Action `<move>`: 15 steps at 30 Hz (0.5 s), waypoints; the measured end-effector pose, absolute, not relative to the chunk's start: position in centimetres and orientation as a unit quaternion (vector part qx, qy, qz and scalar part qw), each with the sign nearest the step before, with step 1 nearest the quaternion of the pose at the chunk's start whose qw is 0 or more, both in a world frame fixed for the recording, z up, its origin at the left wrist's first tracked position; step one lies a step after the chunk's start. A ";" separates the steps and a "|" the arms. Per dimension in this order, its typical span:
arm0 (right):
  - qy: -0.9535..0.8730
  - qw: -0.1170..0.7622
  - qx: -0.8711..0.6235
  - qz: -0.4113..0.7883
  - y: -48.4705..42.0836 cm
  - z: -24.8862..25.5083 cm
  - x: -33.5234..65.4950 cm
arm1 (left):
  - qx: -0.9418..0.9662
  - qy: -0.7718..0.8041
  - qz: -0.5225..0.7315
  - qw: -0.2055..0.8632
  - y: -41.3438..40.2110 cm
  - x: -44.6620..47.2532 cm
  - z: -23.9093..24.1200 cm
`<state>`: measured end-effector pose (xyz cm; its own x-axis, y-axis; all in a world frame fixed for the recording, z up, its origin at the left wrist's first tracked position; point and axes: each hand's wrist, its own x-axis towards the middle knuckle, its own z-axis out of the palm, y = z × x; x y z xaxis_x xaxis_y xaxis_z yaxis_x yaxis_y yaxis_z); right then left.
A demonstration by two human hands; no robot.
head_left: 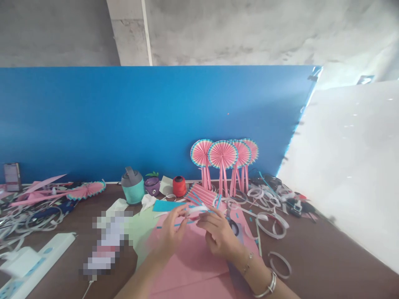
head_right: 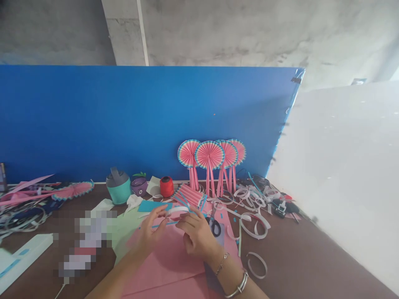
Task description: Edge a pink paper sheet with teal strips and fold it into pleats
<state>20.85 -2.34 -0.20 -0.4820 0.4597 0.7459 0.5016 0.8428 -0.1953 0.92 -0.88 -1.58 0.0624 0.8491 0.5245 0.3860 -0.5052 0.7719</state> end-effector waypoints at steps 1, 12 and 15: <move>-0.841 0.460 -0.284 -0.031 -2.6 0.1 20.9 | 0.679 0.455 0.524 0.239 -0.8 0.9 -1.5; -0.779 0.475 -0.396 0.103 -2.6 0.4 20.6 | 0.717 0.435 0.500 0.216 -0.7 0.6 -1.8; -0.785 0.478 -0.385 0.087 -2.4 0.1 20.4 | 0.741 0.406 0.516 0.141 -0.6 0.6 -1.6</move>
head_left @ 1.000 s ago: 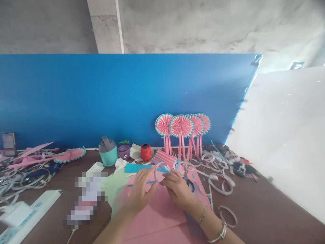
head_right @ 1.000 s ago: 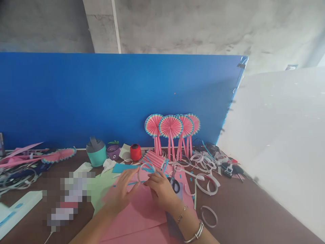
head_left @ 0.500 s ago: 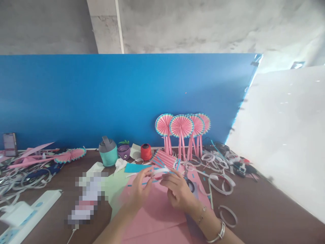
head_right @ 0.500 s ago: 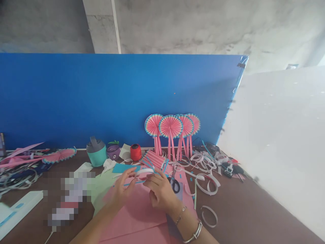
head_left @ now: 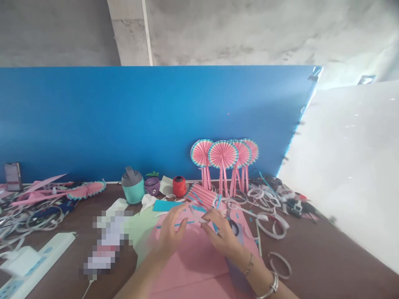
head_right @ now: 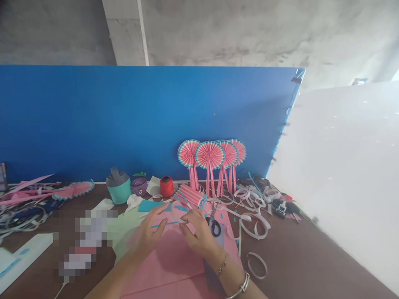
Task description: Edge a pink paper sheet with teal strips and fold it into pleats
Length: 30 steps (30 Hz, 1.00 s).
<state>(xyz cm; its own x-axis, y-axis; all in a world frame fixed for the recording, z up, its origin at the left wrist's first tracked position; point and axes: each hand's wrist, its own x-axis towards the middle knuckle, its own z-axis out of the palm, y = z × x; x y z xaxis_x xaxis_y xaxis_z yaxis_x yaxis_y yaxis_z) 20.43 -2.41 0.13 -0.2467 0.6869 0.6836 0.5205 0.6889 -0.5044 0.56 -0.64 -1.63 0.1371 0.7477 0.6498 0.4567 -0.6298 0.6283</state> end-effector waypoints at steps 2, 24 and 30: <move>-0.791 0.480 -0.372 0.075 -2.3 -0.1 20.3 | 0.763 0.379 0.513 0.102 -0.8 0.6 -1.4; -0.828 0.420 -0.370 0.036 -2.0 -0.5 20.6 | 0.736 0.401 0.525 0.150 -0.9 1.1 -1.4; -0.833 0.413 -0.366 0.041 -2.3 -0.5 20.3 | 0.746 0.383 0.528 0.131 -0.5 1.0 -2.1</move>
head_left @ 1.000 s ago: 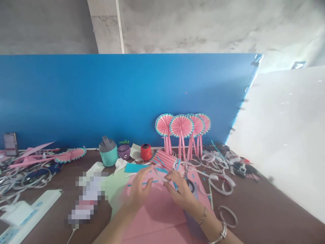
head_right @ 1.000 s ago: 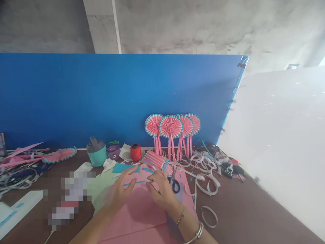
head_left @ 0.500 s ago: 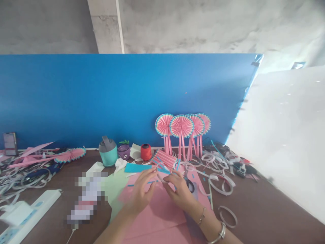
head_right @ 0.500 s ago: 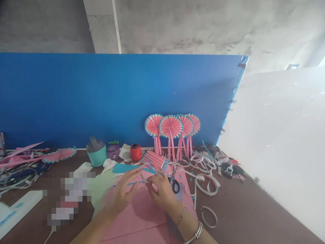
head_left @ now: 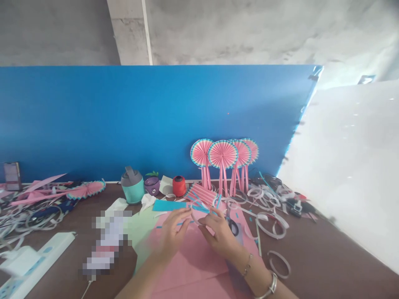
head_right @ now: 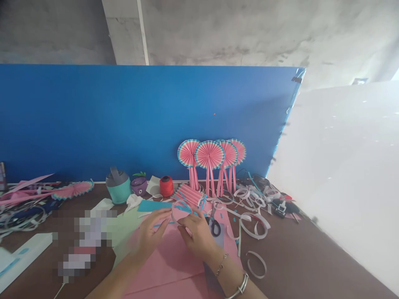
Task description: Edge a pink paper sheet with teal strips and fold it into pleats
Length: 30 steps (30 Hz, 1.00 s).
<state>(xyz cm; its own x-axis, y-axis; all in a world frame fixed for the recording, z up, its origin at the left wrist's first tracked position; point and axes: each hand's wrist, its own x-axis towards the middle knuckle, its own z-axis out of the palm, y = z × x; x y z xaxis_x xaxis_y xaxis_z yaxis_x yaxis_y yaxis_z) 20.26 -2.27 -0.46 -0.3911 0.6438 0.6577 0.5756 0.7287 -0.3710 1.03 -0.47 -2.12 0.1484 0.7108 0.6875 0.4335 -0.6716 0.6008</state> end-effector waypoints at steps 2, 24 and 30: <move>-0.836 0.410 -0.364 0.035 -2.3 -0.5 20.2 | 0.736 0.384 0.542 0.134 -0.5 1.1 -2.0; -0.572 0.231 -0.775 -0.136 0.3 0.6 27.3 | 0.730 0.424 0.524 0.113 -0.4 0.5 -2.2; -0.511 0.195 -0.820 -0.172 0.2 1.3 29.2 | 0.728 0.426 0.526 0.115 -0.6 0.6 -1.9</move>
<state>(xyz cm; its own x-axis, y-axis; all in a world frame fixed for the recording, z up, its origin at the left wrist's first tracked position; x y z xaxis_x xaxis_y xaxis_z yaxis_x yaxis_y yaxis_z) 29.23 0.17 1.33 0.4195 0.7702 0.4805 0.9040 -0.4027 -0.1439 0.55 -0.55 -1.93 0.0852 0.7404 0.6668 0.4985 -0.6111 0.6149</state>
